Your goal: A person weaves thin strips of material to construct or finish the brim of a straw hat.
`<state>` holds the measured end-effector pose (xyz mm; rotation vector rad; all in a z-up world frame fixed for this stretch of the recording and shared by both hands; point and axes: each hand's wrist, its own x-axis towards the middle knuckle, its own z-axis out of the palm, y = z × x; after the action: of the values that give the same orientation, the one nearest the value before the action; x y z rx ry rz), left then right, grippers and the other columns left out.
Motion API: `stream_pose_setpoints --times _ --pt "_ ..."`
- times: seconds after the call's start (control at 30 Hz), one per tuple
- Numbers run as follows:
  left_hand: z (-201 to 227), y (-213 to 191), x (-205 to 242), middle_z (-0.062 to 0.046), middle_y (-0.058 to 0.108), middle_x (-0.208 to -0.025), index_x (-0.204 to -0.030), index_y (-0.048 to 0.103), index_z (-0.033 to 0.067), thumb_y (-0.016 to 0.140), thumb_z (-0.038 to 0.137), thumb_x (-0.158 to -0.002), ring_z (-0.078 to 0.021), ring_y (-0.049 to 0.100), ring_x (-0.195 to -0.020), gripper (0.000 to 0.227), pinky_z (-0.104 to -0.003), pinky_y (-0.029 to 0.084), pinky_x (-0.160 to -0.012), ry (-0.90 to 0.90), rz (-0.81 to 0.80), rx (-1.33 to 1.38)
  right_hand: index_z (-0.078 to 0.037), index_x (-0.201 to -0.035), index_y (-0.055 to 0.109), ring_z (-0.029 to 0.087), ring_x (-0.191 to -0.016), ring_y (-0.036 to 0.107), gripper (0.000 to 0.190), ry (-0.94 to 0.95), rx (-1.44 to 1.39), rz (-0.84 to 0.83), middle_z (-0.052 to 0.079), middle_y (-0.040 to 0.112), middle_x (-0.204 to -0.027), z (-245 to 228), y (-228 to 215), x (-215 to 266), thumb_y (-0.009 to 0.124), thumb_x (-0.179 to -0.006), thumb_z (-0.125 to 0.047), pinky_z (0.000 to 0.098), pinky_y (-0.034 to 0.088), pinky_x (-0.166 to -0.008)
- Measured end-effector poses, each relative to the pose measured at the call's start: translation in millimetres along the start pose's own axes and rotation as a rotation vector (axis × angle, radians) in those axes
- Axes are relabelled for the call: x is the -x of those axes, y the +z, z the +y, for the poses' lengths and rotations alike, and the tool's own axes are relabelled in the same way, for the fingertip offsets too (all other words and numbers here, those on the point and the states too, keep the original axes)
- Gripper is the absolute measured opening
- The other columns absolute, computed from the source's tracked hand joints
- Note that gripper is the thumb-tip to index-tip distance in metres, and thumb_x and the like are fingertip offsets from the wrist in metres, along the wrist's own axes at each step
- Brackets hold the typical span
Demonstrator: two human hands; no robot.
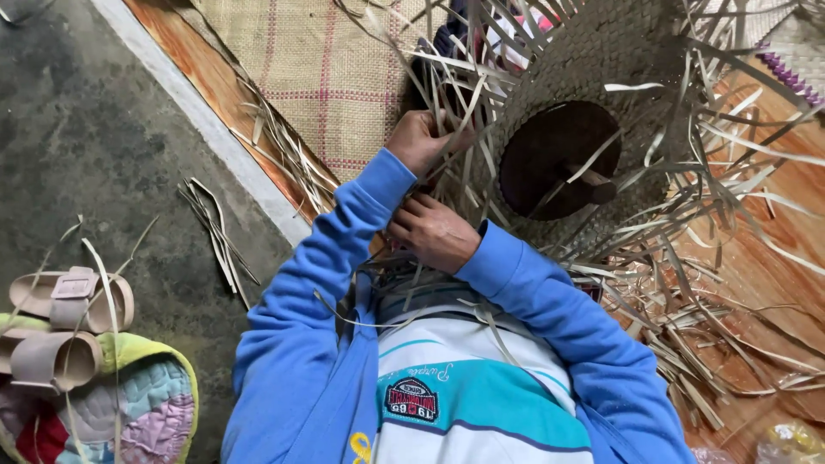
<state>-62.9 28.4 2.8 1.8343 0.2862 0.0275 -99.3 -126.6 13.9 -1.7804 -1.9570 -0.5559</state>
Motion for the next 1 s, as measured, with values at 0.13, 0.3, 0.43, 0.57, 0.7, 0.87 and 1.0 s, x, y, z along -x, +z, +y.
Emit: stream_pose_setpoints --times 0.13,0.3,0.43,0.57,0.7,0.87,1.0 --pt "5 -7 8 -0.011 0.080 -0.087 -0.097 0.080 0.0129 0.090 0.045 -0.084 -0.0285 0.076 -0.089 0.036 -0.044 0.058 -0.093 -0.068 -0.042 0.041 -0.008 -0.103 0.061 0.027 -0.094 0.059 0.026 0.009 -0.027 -0.007 0.008 0.053 -0.092 -1 1 1 0.045 -0.114 -0.026 0.0405 0.050 -0.098" --pt "-18 -10 24 -0.008 0.080 -0.090 -0.098 0.076 0.0112 0.091 0.047 -0.081 -0.0273 0.075 -0.093 0.042 -0.045 0.057 -0.091 -0.164 -0.049 -0.072 -0.010 -0.099 0.062 0.027 -0.093 0.060 0.026 -0.002 0.011 0.027 0.007 0.056 -0.092 0 5 -1 0.046 -0.113 -0.027 0.0427 0.050 -0.093" --pt "-45 -9 31 -0.005 0.080 -0.080 -0.095 0.081 0.0172 0.088 0.039 -0.083 -0.0181 0.077 -0.076 0.026 -0.034 0.063 -0.076 -0.185 -0.043 -0.014 -0.010 -0.099 0.063 0.027 -0.091 0.059 0.026 -0.056 -0.123 -0.005 0.009 0.057 -0.094 -5 18 4 0.046 -0.112 -0.024 0.0438 0.050 -0.086" --pt "-49 -7 31 -0.009 0.081 -0.088 -0.104 0.082 0.0183 0.083 0.029 -0.089 -0.0209 0.078 -0.081 0.018 -0.036 0.062 -0.077 -0.162 -0.080 0.055 -0.012 -0.095 0.064 0.028 -0.091 0.061 0.020 -0.166 -0.412 -0.074 0.005 0.057 -0.091 -37 8 5 0.048 -0.103 -0.018 0.0450 0.052 -0.082" --pt "-35 -8 34 -0.007 0.081 -0.086 -0.103 0.082 0.0174 0.079 0.023 -0.090 -0.0150 0.076 -0.078 0.015 -0.030 0.065 -0.077 -0.176 -0.083 0.116 -0.006 -0.098 0.065 0.034 -0.076 0.064 0.012 -0.173 -0.864 -0.087 0.011 0.061 -0.084 -46 -76 -13 0.058 -0.105 -0.012 0.0476 0.055 -0.072" --pt "-28 -12 36 -0.001 0.073 -0.088 -0.093 0.075 0.0164 0.068 0.004 -0.086 -0.0232 0.073 -0.089 0.016 -0.041 0.059 -0.088 0.253 -0.046 -0.118 -0.010 -0.104 0.077 0.029 -0.073 0.062 0.007 0.215 -0.554 0.104 0.007 0.065 -0.085 49 -130 -5 0.072 -0.099 -0.012 0.0428 0.053 -0.068" --pt "-17 -7 44 0.004 0.071 -0.082 -0.087 0.076 0.0188 0.066 0.000 -0.084 -0.0175 0.073 -0.082 0.021 -0.035 0.060 -0.086 0.290 -0.017 -0.127 -0.014 -0.107 0.075 0.028 -0.078 0.060 0.008 0.333 -0.269 0.081 0.005 0.058 -0.088 99 -63 26 0.080 -0.101 -0.012 0.0416 0.052 -0.073"
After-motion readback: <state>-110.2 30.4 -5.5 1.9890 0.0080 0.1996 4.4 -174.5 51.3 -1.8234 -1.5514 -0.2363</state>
